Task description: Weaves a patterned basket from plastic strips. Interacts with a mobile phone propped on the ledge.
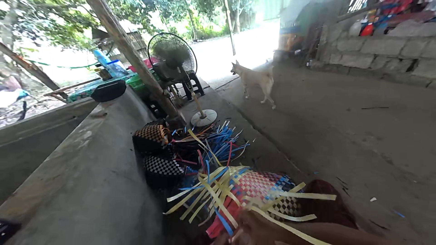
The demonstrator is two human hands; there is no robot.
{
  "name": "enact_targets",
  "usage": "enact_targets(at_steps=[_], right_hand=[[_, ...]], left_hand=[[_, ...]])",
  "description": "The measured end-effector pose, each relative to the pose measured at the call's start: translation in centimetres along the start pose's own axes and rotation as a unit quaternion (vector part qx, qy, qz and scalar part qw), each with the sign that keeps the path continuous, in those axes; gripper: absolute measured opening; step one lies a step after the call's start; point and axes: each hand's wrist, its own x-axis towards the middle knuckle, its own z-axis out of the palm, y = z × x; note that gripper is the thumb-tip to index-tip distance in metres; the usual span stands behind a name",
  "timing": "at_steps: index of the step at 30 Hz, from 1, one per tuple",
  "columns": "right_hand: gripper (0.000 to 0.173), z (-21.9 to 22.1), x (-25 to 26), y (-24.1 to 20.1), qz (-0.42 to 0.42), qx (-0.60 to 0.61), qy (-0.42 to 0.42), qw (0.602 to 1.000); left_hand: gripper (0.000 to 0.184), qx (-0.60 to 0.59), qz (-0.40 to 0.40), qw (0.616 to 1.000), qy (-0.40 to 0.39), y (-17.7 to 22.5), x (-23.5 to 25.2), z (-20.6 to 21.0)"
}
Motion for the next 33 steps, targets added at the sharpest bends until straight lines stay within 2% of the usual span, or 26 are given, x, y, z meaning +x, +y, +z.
enact_targets(at_steps=[3,6,8,10,12,14,17,19,21,23,24,28,33], right_hand=[[0.024,-1.4,1.0,-0.4,0.005,-0.121,-0.043,0.992],[0.026,-1.1,2.0,-0.9,0.014,-0.247,-0.054,0.967],[0.028,-0.8,2.4,-1.4,0.011,-0.289,-0.063,0.955],[0.031,-0.4,2.6,-2.0,-0.002,-0.255,-0.075,0.964],[0.038,0.2,2.8,-2.6,0.019,-0.157,-0.078,0.984],[0.038,0.6,2.8,-2.6,0.015,-0.078,-0.044,0.996],[0.029,1.8,1.3,-0.9,-0.101,-0.031,0.062,0.992],[0.021,2.4,0.1,0.2,-0.159,-0.044,0.071,0.984],[0.013,2.9,-0.1,2.1,-0.26,-0.063,0.079,0.96],[0.014,3.2,0.3,4.2,-0.351,-0.084,0.098,0.927],[0.017,3.1,0.4,4.7,-0.368,-0.107,0.099,0.918],[0.027,2.5,-0.1,3.3,-0.335,-0.222,0.104,0.91],[0.029,1.3,0.6,2.6,-0.272,-0.178,0.062,0.944]], left_hand=[[0.026,-0.003,-0.006,1.0,0.023,0.5,-0.2,0.6],[0.026,0.016,-0.037,0.996,0.078,1.5,-0.3,1.2],[0.026,0.043,-0.038,0.992,0.11,2.0,-0.4,1.6],[0.027,0.057,-0.032,0.99,0.127,2.4,-0.4,1.9],[0.032,0.069,-0.027,0.988,0.137,2.7,-0.5,2.0],[0.034,0.07,-0.021,0.99,0.12,2.7,-0.8,1.6],[0.028,0.009,-0.003,0.998,0.058,1.3,-0.6,0.4],[0.032,-0.047,-0.03,0.998,0.033,0.5,-0.3,0.2],[0.037,-0.086,-0.054,0.994,0.038,0.6,0.1,0.6],[0.037,-0.086,-0.069,0.993,0.048,1.0,0.6,0.9],[0.037,-0.086,-0.071,0.993,0.049,1.1,0.8,0.9],[0.038,-0.079,-0.059,0.994,0.044,0.8,1.1,0.9],[0.038,-0.091,-0.054,0.994,0.022,0.9,1.0,0.4]])
